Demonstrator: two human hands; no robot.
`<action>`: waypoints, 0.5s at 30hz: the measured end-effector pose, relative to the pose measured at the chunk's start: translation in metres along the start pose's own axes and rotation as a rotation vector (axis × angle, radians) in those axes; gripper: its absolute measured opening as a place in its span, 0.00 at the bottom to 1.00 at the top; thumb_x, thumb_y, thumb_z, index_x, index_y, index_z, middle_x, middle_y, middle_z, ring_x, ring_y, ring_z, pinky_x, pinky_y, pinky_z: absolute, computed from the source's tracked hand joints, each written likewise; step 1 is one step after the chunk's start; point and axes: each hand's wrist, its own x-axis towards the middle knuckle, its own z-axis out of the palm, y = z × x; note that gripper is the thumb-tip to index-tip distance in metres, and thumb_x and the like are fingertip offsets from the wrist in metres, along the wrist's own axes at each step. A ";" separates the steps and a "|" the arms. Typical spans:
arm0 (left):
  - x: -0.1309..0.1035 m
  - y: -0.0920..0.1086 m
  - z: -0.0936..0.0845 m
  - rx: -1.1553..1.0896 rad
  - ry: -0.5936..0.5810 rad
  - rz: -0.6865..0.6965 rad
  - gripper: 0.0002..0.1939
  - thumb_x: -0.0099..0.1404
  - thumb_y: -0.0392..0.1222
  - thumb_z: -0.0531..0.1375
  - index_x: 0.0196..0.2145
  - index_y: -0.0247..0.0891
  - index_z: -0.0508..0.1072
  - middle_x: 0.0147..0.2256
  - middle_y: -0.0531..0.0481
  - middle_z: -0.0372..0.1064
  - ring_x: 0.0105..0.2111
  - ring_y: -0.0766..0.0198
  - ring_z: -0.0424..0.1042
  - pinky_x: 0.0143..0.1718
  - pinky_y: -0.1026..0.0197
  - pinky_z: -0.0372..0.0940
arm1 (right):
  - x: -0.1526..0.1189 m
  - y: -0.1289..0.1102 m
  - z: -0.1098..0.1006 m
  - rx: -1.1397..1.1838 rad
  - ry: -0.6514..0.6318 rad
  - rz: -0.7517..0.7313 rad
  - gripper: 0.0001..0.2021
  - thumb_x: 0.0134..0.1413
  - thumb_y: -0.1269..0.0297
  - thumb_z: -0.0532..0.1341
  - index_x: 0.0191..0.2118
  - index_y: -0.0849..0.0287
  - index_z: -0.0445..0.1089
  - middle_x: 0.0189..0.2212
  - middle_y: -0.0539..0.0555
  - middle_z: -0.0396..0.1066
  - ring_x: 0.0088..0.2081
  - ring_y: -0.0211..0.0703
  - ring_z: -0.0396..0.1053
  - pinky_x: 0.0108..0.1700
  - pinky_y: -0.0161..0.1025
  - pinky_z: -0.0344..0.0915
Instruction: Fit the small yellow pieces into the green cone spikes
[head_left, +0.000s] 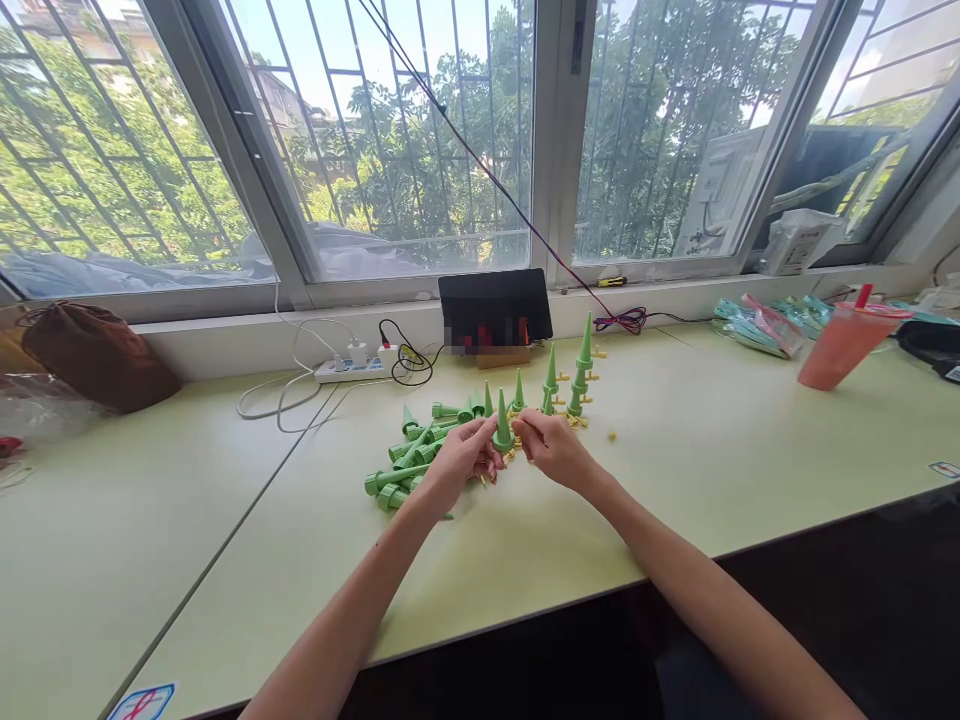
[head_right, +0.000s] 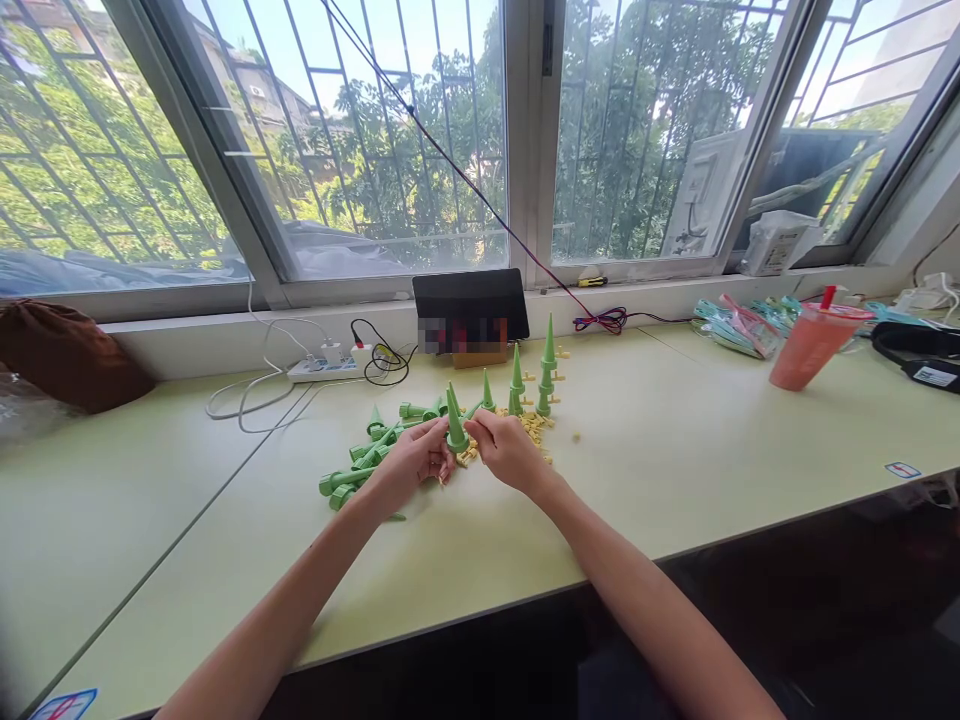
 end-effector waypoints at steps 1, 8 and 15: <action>0.000 0.000 0.000 0.000 -0.001 0.000 0.24 0.57 0.64 0.59 0.31 0.36 0.67 0.18 0.52 0.66 0.15 0.70 0.62 0.19 0.67 0.62 | 0.000 0.000 0.000 -0.001 -0.001 0.001 0.17 0.66 0.56 0.47 0.26 0.57 0.54 0.18 0.46 0.60 0.20 0.34 0.56 0.26 0.33 0.52; 0.000 0.000 0.000 0.011 -0.006 0.000 0.21 0.59 0.60 0.60 0.32 0.37 0.67 0.18 0.53 0.67 0.16 0.70 0.62 0.20 0.67 0.62 | 0.000 0.000 0.000 -0.023 0.001 -0.004 0.18 0.66 0.55 0.47 0.25 0.57 0.54 0.18 0.47 0.60 0.20 0.35 0.56 0.26 0.34 0.52; -0.002 0.003 0.003 0.024 -0.004 -0.016 0.21 0.59 0.59 0.60 0.31 0.37 0.67 0.18 0.53 0.66 0.17 0.70 0.63 0.19 0.67 0.63 | 0.000 0.002 0.001 -0.028 0.011 -0.021 0.18 0.66 0.55 0.46 0.25 0.57 0.52 0.18 0.46 0.57 0.20 0.34 0.54 0.25 0.34 0.50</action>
